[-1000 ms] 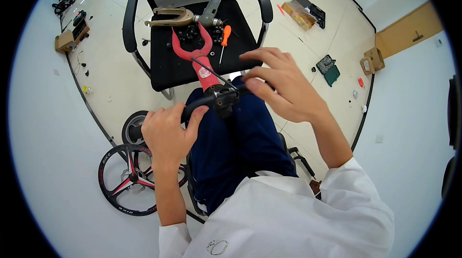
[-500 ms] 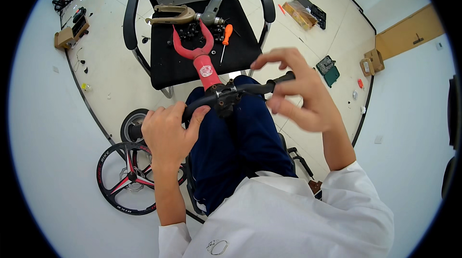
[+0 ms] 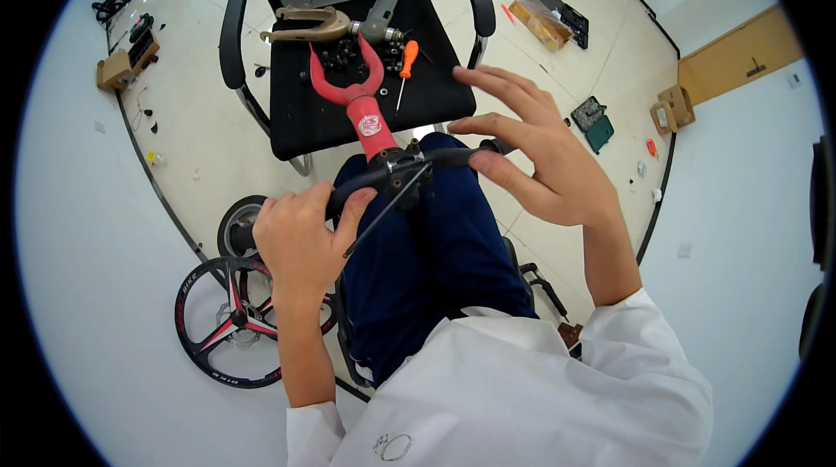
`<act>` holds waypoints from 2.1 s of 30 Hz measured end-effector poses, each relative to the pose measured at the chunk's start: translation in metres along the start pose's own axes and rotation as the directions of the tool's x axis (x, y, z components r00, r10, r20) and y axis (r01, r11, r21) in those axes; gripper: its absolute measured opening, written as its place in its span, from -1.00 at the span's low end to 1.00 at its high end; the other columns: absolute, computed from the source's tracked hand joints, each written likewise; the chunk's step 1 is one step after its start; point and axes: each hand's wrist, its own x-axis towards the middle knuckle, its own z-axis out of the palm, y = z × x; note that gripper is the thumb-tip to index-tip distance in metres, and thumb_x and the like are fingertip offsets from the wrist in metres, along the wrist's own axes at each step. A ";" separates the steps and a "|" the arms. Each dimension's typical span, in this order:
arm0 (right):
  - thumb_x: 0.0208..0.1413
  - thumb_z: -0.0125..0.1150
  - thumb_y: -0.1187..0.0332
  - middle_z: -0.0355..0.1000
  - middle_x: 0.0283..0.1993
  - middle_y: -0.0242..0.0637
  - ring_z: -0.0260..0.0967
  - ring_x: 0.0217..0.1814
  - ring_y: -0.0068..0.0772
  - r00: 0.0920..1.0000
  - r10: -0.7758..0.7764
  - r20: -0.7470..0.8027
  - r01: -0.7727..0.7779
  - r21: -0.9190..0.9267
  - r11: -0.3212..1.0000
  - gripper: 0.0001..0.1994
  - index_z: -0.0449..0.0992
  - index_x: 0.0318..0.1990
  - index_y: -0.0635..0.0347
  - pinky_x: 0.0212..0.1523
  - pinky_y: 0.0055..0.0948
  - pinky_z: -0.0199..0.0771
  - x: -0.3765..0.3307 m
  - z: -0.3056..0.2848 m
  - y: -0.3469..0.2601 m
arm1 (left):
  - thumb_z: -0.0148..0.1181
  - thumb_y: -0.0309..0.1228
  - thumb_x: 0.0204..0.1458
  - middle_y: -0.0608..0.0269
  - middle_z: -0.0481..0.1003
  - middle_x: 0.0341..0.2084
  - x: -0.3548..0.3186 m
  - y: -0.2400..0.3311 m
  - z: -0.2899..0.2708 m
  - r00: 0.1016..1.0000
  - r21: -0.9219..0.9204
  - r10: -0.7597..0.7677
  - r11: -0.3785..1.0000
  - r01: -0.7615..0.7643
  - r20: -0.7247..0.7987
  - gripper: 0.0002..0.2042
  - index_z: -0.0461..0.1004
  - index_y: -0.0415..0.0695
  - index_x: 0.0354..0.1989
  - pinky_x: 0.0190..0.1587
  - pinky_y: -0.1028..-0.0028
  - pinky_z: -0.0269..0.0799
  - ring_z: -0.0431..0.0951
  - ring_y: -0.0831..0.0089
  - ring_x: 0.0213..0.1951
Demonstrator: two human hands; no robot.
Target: The person assembles a bicycle handlebar by inserting bolts and washers into the stem and tightening them with an Allen key. They repeatedly adjust the handlebar position and secure the components while seated in a workshop.
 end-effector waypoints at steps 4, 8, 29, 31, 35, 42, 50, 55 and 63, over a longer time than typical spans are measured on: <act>0.21 0.26 0.16 0.33 0.33 0.01 0.19 0.41 0.11 0.996 -0.084 0.008 0.082 0.119 0.989 -0.66 0.60 0.03 0.14 0.35 -0.08 0.14 0.009 0.006 -0.013 | 0.26 0.13 0.11 0.21 0.36 -0.80 0.001 0.000 0.000 1.000 -0.016 0.002 1.000 -0.002 -0.003 -0.45 0.47 -0.14 -0.63 -0.44 0.29 0.23 0.38 0.21 -0.67; 0.15 0.32 0.07 0.35 0.25 -0.02 0.26 0.36 0.07 0.967 -0.257 0.001 0.255 0.116 0.960 -0.66 0.63 -0.14 0.18 0.31 0.04 0.13 0.013 0.028 -0.039 | 0.27 0.14 0.10 0.22 0.36 -0.80 0.000 -0.001 0.002 1.000 -0.028 0.004 1.000 -0.004 -0.027 -0.45 0.47 -0.14 -0.63 -0.44 0.29 0.23 0.38 0.22 -0.67; -0.03 0.48 0.57 0.53 -0.36 -0.26 0.49 -0.44 -0.42 1.000 -0.028 0.000 0.025 0.394 0.919 -0.81 0.66 -0.22 0.26 -0.46 -0.49 0.45 0.015 0.050 0.007 | 0.28 0.09 0.10 0.23 0.31 -0.81 -0.002 -0.003 0.001 1.000 -0.045 -0.020 0.999 0.019 -0.012 -0.48 0.43 -0.13 -0.64 -0.45 0.28 0.18 0.32 0.20 -0.67; 0.00 0.45 0.59 0.54 -0.37 -0.27 0.53 -0.41 -0.45 0.998 0.017 0.057 -0.043 0.485 0.874 -0.84 0.65 -0.24 0.28 -0.41 -0.50 0.49 0.017 0.046 0.010 | 0.28 0.09 0.10 0.22 0.31 -0.81 -0.003 -0.002 0.001 1.000 -0.049 -0.021 0.999 0.020 -0.012 -0.48 0.44 -0.14 -0.64 -0.45 0.28 0.18 0.33 0.20 -0.66; 0.09 0.36 0.58 0.56 -0.37 -0.30 0.58 -0.36 -0.48 0.986 0.084 0.142 -0.157 0.649 0.745 -0.92 0.62 -0.25 0.34 -0.26 -0.53 0.59 0.036 0.021 0.016 | 0.29 0.13 0.08 0.23 0.33 -0.82 -0.001 -0.002 0.002 1.000 -0.034 -0.003 0.999 0.002 -0.022 -0.46 0.49 -0.14 -0.62 -0.47 0.29 0.21 0.36 0.24 -0.67; 0.23 0.31 0.35 0.57 -0.34 -0.22 0.60 -0.35 -0.45 0.929 0.256 0.267 -0.366 0.565 0.739 -0.75 0.57 -0.14 0.43 -0.27 -0.50 0.64 0.096 0.038 0.116 | 0.32 0.07 0.07 0.20 0.28 -0.80 0.000 0.000 -0.002 0.998 -0.067 -0.055 0.996 0.056 0.017 -0.48 0.41 -0.15 -0.65 -0.44 0.22 0.17 0.29 0.15 -0.64; 0.23 0.33 0.31 0.57 -0.33 -0.18 0.62 -0.31 -0.37 0.719 0.470 0.512 -0.691 0.451 0.565 -0.73 0.56 -0.21 0.45 -0.26 -0.42 0.70 0.131 0.162 0.249 | 0.36 0.12 -0.01 0.27 0.35 -0.73 0.000 -0.005 -0.004 0.998 -0.064 -0.037 0.997 0.040 0.049 -0.48 0.41 -0.10 -0.64 -0.45 0.29 0.15 0.34 0.25 -0.60; 0.26 0.28 0.37 0.57 -0.30 -0.14 0.62 -0.29 -0.38 0.704 0.527 0.476 -0.687 0.644 0.336 -0.75 0.52 -0.14 0.47 -0.24 -0.38 0.72 0.145 0.217 0.261 | 0.43 -0.14 -0.22 0.26 0.33 -0.69 -0.003 -0.010 -0.009 0.990 -0.073 -0.060 0.995 0.070 0.129 -0.64 0.40 -0.13 -0.56 -0.46 0.28 0.07 0.28 0.21 -0.58; 0.42 -0.05 0.35 0.28 -0.43 -0.52 0.16 -0.46 -0.68 0.746 0.533 0.399 -0.498 0.866 0.050 -0.73 0.54 -0.02 0.34 -0.40 -0.61 0.24 0.130 0.252 0.246 | 0.32 0.09 -0.15 0.32 0.31 -0.71 -0.002 -0.010 -0.024 0.961 0.028 -0.074 0.997 0.069 0.267 -0.52 0.42 -0.14 -0.58 -0.42 0.27 0.11 0.30 0.23 -0.58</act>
